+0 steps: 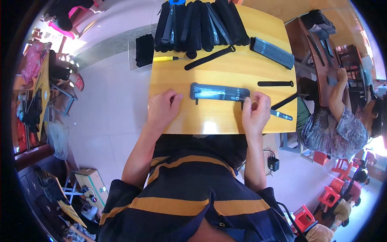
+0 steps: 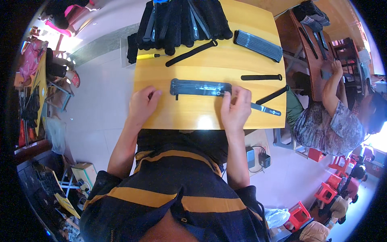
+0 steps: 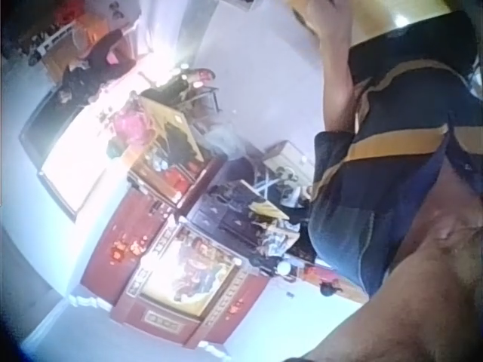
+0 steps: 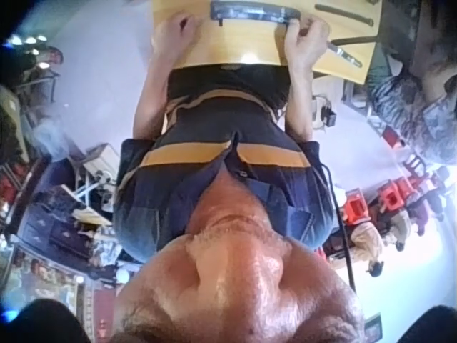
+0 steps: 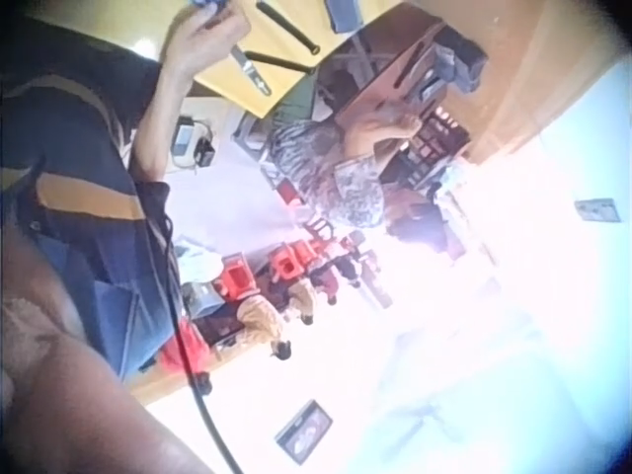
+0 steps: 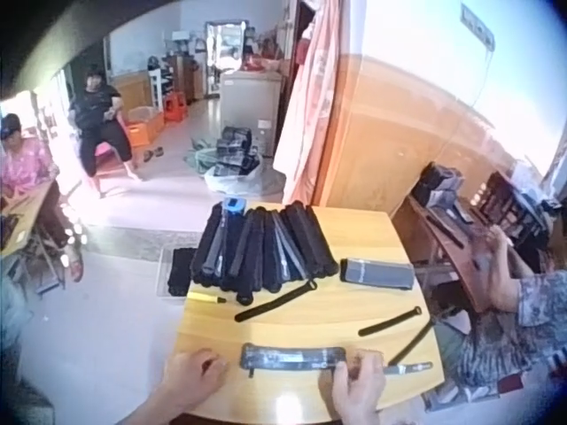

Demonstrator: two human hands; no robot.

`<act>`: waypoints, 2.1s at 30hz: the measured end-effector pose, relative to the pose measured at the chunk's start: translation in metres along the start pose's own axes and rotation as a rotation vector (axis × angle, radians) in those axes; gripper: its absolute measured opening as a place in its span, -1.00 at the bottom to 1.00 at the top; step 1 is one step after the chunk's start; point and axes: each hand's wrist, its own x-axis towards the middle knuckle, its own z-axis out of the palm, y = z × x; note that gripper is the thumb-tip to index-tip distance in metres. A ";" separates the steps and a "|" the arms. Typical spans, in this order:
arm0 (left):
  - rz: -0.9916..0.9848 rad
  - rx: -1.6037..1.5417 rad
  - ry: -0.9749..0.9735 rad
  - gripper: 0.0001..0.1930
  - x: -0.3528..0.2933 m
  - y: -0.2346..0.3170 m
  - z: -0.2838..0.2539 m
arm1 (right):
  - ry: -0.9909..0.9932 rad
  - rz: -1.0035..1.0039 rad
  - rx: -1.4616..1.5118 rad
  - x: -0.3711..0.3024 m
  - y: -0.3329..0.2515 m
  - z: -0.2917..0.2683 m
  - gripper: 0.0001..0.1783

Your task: Assembling and checking textile straps or components at a workstation.

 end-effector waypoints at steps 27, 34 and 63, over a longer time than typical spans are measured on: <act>0.138 -0.201 0.072 -0.84 0.021 -0.009 0.023 | -0.454 -0.613 -0.064 -0.031 -0.015 0.029 -0.41; 0.143 -0.156 0.067 -0.83 0.023 -0.012 0.025 | -0.280 -0.500 -0.190 -0.021 0.016 0.011 -0.39; 0.230 -0.204 0.167 -0.89 0.012 -0.014 0.032 | -0.182 -0.350 -0.492 0.066 0.042 0.047 -0.17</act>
